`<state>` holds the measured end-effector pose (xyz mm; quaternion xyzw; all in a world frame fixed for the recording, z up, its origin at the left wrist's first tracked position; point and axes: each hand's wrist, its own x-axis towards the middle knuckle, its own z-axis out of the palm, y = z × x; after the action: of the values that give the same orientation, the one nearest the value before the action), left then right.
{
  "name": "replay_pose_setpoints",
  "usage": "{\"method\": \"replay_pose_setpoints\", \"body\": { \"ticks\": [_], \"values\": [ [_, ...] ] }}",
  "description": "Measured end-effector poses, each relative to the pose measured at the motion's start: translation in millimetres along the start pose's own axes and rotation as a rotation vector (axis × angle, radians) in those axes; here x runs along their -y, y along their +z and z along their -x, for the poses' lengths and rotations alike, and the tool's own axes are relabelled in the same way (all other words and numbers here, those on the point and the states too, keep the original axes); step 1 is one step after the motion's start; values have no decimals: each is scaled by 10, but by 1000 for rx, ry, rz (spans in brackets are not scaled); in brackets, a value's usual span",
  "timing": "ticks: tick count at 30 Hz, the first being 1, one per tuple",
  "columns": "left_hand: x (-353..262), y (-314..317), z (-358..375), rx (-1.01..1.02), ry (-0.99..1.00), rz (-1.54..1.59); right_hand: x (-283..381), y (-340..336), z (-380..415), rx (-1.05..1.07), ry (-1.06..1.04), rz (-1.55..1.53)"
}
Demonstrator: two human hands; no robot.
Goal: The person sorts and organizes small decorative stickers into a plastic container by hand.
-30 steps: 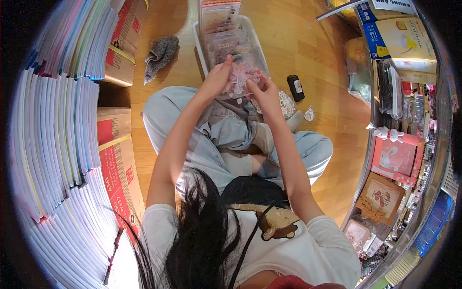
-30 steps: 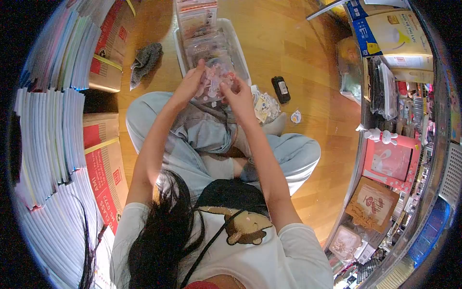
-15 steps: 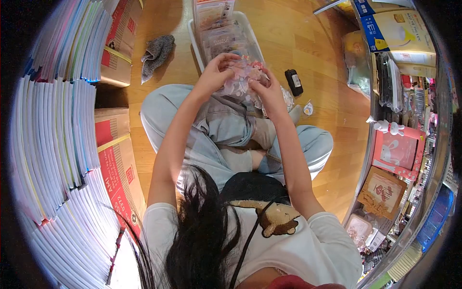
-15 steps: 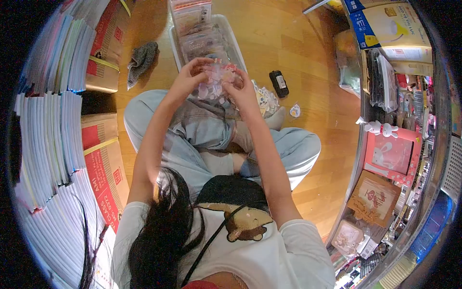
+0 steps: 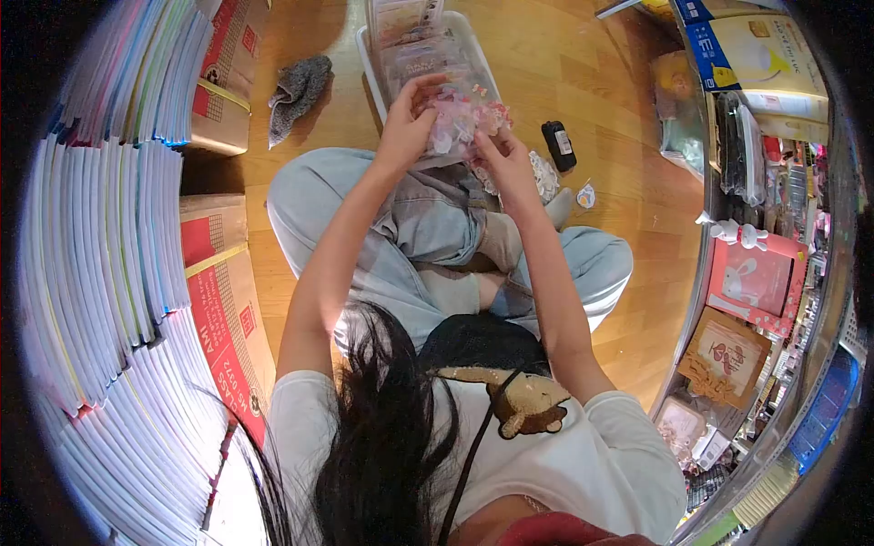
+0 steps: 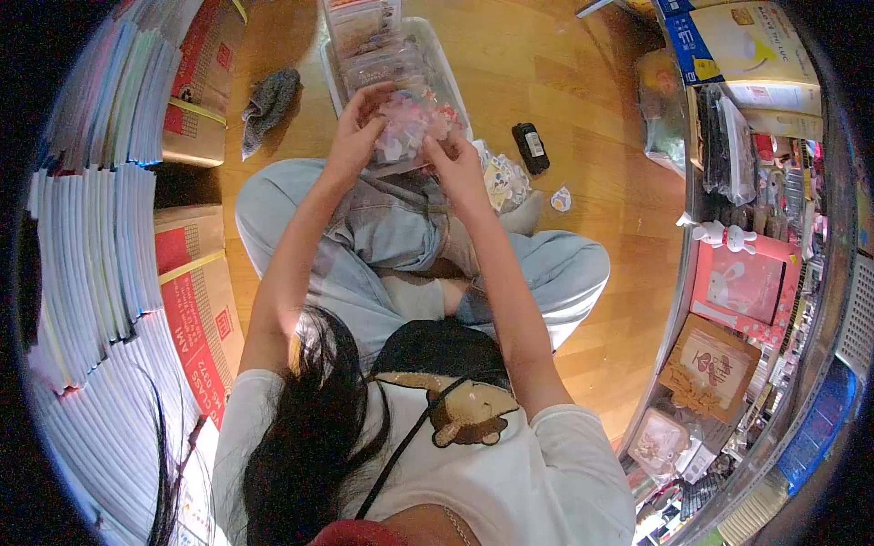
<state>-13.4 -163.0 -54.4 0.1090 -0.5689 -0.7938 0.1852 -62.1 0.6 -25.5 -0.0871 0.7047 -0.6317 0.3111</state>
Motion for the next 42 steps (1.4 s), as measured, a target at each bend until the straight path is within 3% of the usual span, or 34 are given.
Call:
{"method": "replay_pose_setpoints", "body": {
  "ticks": [7, 13, 16, 19, 22, 25, 26, 28, 29, 32, 34, 37, 40, 42],
  "values": [
    [47, 51, 9, -47, 82, -94, -31, -26, 8, -48, -37, -102],
    [101, -34, -16, 26, -166, -334, 27, 13, 39, -89, -40, -125],
    [-3, 32, 20, -11, 86, -335, -41, -9, 10, -16, 18, 2],
    [67, 28, 13, 59, 106, -300, -55, 13, 15, 22, 31, 103],
    [108, 78, 28, -10, -19, -238, -82, -4, -3, 34, 7, 138],
    [23, 74, 40, 2, -62, -389, 14, 19, 44, 26, 6, 195],
    [15, 71, 40, -5, 12, -383, 50, 31, 65, 19, 10, 221],
    [9, 50, 28, -21, 162, -370, -20, 24, 3, -29, -192, 288],
    [7, 26, 19, -22, 146, -346, -45, 29, -20, -53, -294, 320],
    [19, -83, -55, -18, 145, -284, 211, 138, 0, -88, -275, 556],
    [-44, -230, -176, -15, 212, -256, 207, 219, -172, -84, -375, 553],
    [-484, -627, -383, 98, 83, -571, 344, 463, -402, -81, -541, 642],
    [-363, -1016, -702, 47, 158, -514, 431, 698, -625, -86, -624, 781],
    [-274, -1091, -802, 47, 80, -455, 397, 810, -723, -94, -626, 851]
  ]
}}
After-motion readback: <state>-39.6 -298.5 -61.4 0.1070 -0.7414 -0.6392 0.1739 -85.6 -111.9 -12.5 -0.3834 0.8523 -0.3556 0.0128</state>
